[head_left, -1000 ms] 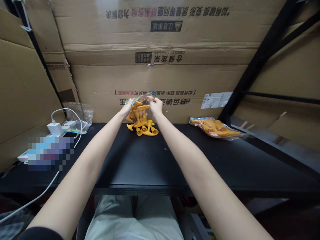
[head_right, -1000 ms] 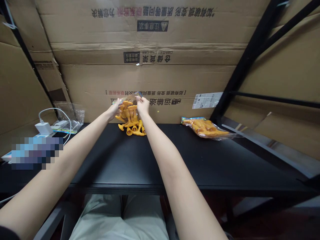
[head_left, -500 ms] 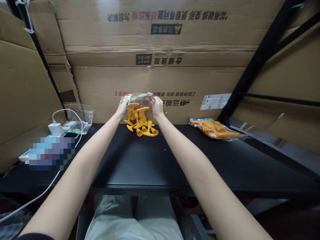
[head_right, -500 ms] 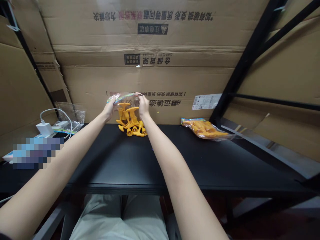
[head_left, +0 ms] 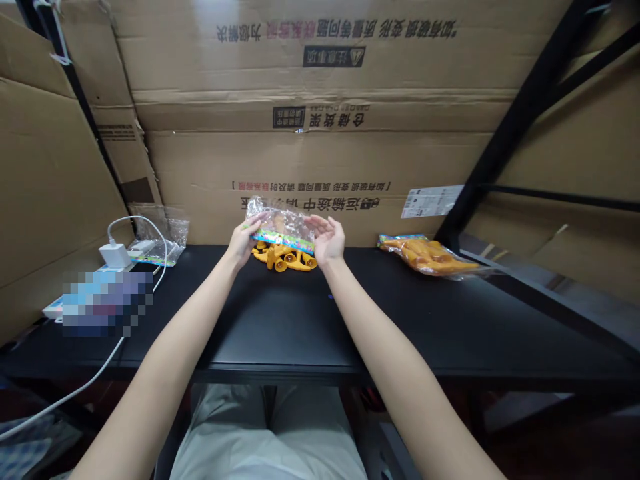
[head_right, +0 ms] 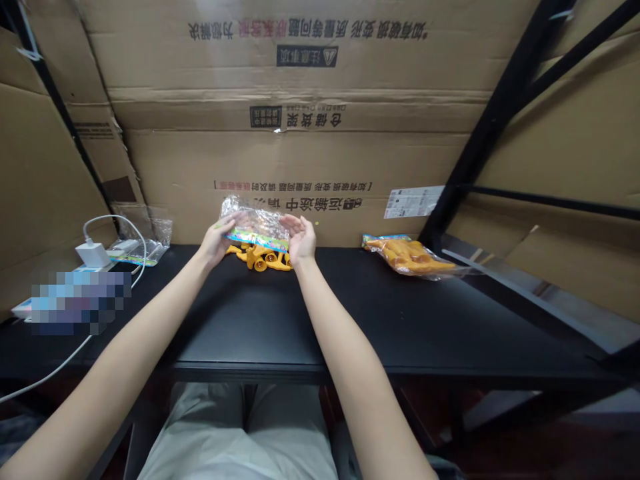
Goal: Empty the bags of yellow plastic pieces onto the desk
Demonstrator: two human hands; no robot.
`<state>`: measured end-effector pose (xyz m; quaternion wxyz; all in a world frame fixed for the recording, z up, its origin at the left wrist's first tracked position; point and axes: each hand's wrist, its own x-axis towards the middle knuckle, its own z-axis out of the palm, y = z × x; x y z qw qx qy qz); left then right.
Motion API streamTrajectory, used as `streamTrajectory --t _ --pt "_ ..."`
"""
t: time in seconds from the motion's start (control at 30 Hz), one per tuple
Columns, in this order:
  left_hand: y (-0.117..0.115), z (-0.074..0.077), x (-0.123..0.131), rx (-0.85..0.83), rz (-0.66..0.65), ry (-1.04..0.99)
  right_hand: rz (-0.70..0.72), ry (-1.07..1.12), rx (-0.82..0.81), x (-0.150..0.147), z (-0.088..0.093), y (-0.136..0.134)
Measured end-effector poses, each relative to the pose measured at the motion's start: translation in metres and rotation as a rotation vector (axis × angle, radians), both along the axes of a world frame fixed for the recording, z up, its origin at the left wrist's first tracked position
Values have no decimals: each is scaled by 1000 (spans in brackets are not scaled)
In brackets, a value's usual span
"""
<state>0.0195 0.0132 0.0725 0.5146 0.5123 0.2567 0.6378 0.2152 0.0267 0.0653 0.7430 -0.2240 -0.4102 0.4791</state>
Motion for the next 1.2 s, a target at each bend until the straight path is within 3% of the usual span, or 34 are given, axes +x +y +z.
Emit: streamTrajectory --t 0.17,0.27,0.37,0.47,0.57,0.73,0.87,1.07,1.2 --pt "-4 -36 -1 -216 -82 14 -40 170 -290 8 -33 13" --pt "-4 -49 -7 -288 -77 34 25 141 -382 11 -39 13" --pt "-4 -55 -13 -321 -153 59 137 73 -432 10 -39 7" --pt "-7 -55 -16 -301 -272 91 212 29 -464 5 -36 1" --pt "-11 -50 -16 -247 -300 100 182 28 -419 1 -34 -2" --pt "-10 -46 -13 -187 -169 64 -16 95 -173 5 -28 1" --pt "-7 -47 -15 -199 -89 55 -73 59 -7 9 -25 4" --pt "-7 -42 -22 -245 -105 0 -196 36 -180 10 -40 15" --pt "-7 -44 -19 -230 26 122 -140 15 -272 3 -45 13"
